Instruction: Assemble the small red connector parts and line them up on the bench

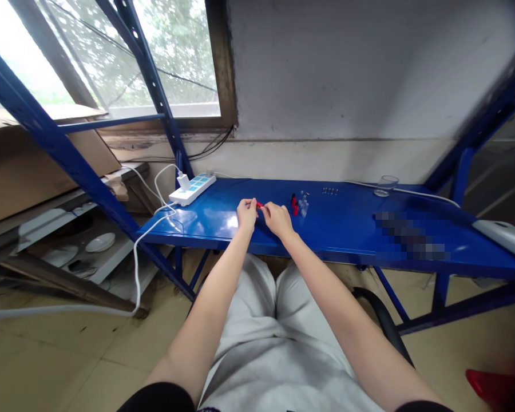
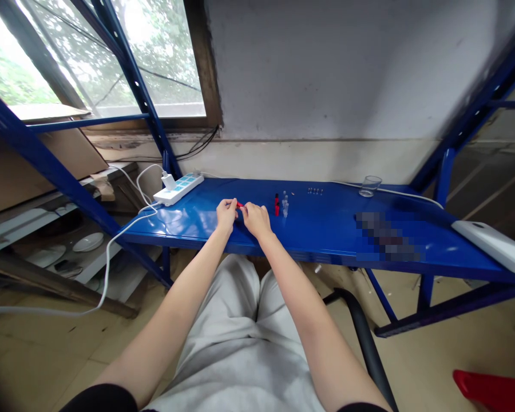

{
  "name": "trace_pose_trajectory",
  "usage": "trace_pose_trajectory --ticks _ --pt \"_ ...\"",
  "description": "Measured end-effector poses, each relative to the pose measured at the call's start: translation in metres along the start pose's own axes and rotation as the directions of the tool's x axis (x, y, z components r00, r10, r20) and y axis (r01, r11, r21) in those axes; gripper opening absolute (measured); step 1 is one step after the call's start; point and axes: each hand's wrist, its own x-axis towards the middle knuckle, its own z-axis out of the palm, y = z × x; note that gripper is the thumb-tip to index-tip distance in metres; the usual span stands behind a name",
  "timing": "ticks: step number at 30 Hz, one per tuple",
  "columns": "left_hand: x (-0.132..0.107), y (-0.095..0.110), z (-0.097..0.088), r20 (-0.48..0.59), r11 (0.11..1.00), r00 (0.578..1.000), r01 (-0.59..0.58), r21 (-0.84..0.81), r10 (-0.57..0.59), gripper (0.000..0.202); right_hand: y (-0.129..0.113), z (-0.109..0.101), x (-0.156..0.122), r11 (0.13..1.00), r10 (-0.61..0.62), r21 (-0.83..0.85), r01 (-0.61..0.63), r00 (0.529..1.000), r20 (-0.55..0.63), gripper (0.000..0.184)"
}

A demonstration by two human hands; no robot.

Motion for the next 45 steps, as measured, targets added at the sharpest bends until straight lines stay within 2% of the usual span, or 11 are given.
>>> trace_pose_trajectory --ticks 7,16,19,22,27,31,34,37,40,42,45 --pt "0.001 -0.002 -0.003 -0.031 0.999 0.999 -0.036 0.040 0.037 0.018 0.002 0.000 -0.002 0.999 -0.034 -0.009 0.034 0.999 -0.020 0.023" --pt "-0.001 0.000 0.003 0.120 0.969 0.974 -0.209 0.132 0.193 0.020 0.006 0.004 0.000 0.999 0.048 -0.019 -0.048 0.999 -0.017 0.019" --pt "-0.002 0.003 0.001 0.035 0.963 0.973 -0.231 0.138 0.228 0.019 0.006 0.004 0.001 0.999 0.040 -0.015 -0.040 0.999 -0.001 0.017" --pt "-0.005 0.009 -0.002 -0.067 0.974 0.975 -0.204 0.098 0.211 0.024 0.004 0.002 0.001 0.999 0.050 0.002 -0.050 0.999 -0.005 0.015" --pt "-0.008 0.013 -0.002 -0.093 0.984 0.980 -0.172 0.040 0.175 0.032 0.004 -0.001 0.002 0.987 0.117 0.120 -0.111 0.992 -0.047 0.013" --pt "-0.009 0.014 0.004 -0.001 0.981 0.982 -0.190 0.046 0.190 0.024 0.007 -0.010 0.002 0.926 0.234 0.313 -0.213 0.972 -0.031 0.015" --pt "-0.014 0.017 0.009 0.085 0.966 0.969 -0.241 0.093 0.234 0.021 0.012 -0.026 0.001 0.860 0.335 0.391 -0.328 0.941 0.053 0.015" --pt "-0.022 0.019 0.018 0.231 0.953 0.947 -0.263 0.148 0.225 0.018 0.021 -0.049 -0.004 0.844 0.396 0.340 -0.415 0.909 0.126 0.012" --pt "-0.031 0.020 0.031 0.387 0.946 0.903 -0.270 0.182 0.184 0.015 0.036 -0.069 -0.013 0.846 0.427 0.254 -0.469 0.881 0.203 0.013" --pt "-0.036 0.019 0.042 0.435 0.944 0.887 -0.263 0.199 0.155 0.012 0.048 -0.076 -0.021 0.855 0.447 0.175 -0.489 0.865 0.229 0.015" --pt "-0.042 0.016 0.057 0.443 0.933 0.887 -0.263 0.245 0.134 0.011 0.064 -0.079 -0.031 0.848 0.504 0.071 -0.526 0.841 0.197 0.013"
